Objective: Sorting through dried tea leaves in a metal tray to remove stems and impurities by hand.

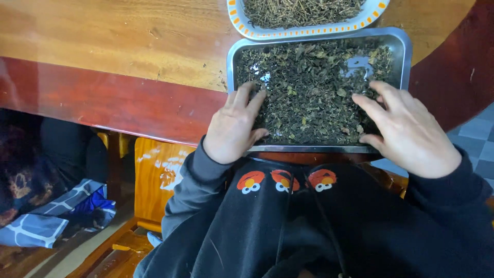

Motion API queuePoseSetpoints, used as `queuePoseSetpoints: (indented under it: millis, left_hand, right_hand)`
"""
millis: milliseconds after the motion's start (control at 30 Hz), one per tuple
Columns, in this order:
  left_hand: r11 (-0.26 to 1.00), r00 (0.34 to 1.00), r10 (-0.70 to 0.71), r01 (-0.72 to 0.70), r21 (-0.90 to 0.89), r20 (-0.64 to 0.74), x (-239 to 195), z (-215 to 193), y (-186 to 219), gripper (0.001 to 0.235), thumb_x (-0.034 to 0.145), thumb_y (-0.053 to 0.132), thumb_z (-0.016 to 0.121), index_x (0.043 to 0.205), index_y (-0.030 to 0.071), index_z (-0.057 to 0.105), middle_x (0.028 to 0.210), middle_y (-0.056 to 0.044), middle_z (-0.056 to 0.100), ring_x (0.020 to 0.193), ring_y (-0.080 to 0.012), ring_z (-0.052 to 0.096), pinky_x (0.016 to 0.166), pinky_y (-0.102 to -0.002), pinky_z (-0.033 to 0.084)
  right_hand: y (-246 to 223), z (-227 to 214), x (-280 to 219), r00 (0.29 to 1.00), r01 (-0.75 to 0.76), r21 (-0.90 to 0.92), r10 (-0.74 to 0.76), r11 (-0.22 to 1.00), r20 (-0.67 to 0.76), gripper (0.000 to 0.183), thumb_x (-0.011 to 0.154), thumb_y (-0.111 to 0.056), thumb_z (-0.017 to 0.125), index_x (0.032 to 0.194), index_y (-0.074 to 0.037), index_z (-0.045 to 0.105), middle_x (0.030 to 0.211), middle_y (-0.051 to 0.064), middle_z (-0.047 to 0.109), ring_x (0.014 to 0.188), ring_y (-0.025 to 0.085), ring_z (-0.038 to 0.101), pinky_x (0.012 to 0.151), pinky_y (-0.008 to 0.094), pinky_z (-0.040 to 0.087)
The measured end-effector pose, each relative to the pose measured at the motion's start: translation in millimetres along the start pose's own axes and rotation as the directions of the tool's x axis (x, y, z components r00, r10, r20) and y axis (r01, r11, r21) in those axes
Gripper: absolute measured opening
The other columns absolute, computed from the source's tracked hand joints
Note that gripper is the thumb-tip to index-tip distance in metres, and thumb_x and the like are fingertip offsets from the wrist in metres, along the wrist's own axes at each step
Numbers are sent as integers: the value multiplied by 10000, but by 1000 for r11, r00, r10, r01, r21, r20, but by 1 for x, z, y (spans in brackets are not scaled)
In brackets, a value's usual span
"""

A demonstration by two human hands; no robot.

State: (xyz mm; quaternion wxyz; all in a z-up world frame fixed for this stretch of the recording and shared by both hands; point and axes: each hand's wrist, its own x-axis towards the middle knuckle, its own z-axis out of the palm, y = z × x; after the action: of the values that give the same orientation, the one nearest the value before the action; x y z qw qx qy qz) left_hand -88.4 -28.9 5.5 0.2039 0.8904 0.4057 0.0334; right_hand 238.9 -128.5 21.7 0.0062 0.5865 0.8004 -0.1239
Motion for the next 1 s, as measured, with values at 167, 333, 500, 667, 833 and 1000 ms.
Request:
queuePoseSetpoints:
  millis: [167, 333, 500, 667, 833, 1000]
  left_hand:
    - [996, 995, 72, -69, 47, -67, -1, 15, 8, 951, 625, 385, 984, 1405, 84, 531, 1338, -155, 521, 1146, -364, 537, 834, -516, 569]
    - [946, 999, 28, -17, 325, -28, 12, 49, 31, 1236, 578, 605, 967, 1544, 120, 367, 1410, -212, 514, 1073, -285, 642, 590, -396, 602]
    - [990, 990, 71, -54, 132, -120, 26, 52, 45, 1141, 646, 405, 978, 1529, 41, 355, 1280, -161, 528, 1080, -305, 674, 700, -395, 602]
    - [985, 988, 128, -137, -105, -89, 16, 27, 33, 940, 740, 339, 940, 1470, 76, 409, 1387, -173, 490, 1133, -399, 648, 794, -486, 577]
    - [986, 986, 56, -80, -149, -155, 7, 16, -6, 729, 807, 317, 899, 1365, -10, 563, 1441, -278, 478, 1346, -466, 485, 982, -609, 547]
    - [994, 963, -50, 21, -111, -264, 38, 26, -27, 603, 923, 335, 791, 1345, -12, 534, 1404, -276, 484, 1228, -497, 560, 935, -574, 528]
  right_hand:
    - [-10, 5, 5, 999, 1, -3, -1, 1000, -51, 851, 710, -265, 838, 1466, -6, 544, 1418, 259, 537, 1166, 389, 604, 932, 571, 578]
    - [-33, 15, 34, 994, -30, 121, 17, 992, 107, 951, 743, -188, 843, 1562, 1, 400, 1246, 296, 534, 1069, 393, 620, 819, 502, 618]
    - [-46, 20, 52, 992, 75, 198, -52, 977, -117, 698, 815, -17, 774, 1418, 133, 456, 1305, 315, 536, 1011, 430, 662, 795, 491, 615]
    - [-45, -6, 53, 968, 209, 338, -146, 918, -203, 653, 813, 47, 753, 1416, 114, 511, 1336, 271, 561, 1083, 419, 647, 918, 512, 584]
    - [-18, -16, 31, 969, 98, 221, -43, 970, -243, 592, 899, -126, 746, 1410, 121, 577, 1415, 319, 542, 1173, 440, 642, 1027, 585, 549]
    - [13, -6, 33, 971, 32, 204, 17, 978, -237, 596, 937, -132, 725, 1444, 127, 549, 1431, 335, 534, 1306, 511, 539, 1036, 637, 488]
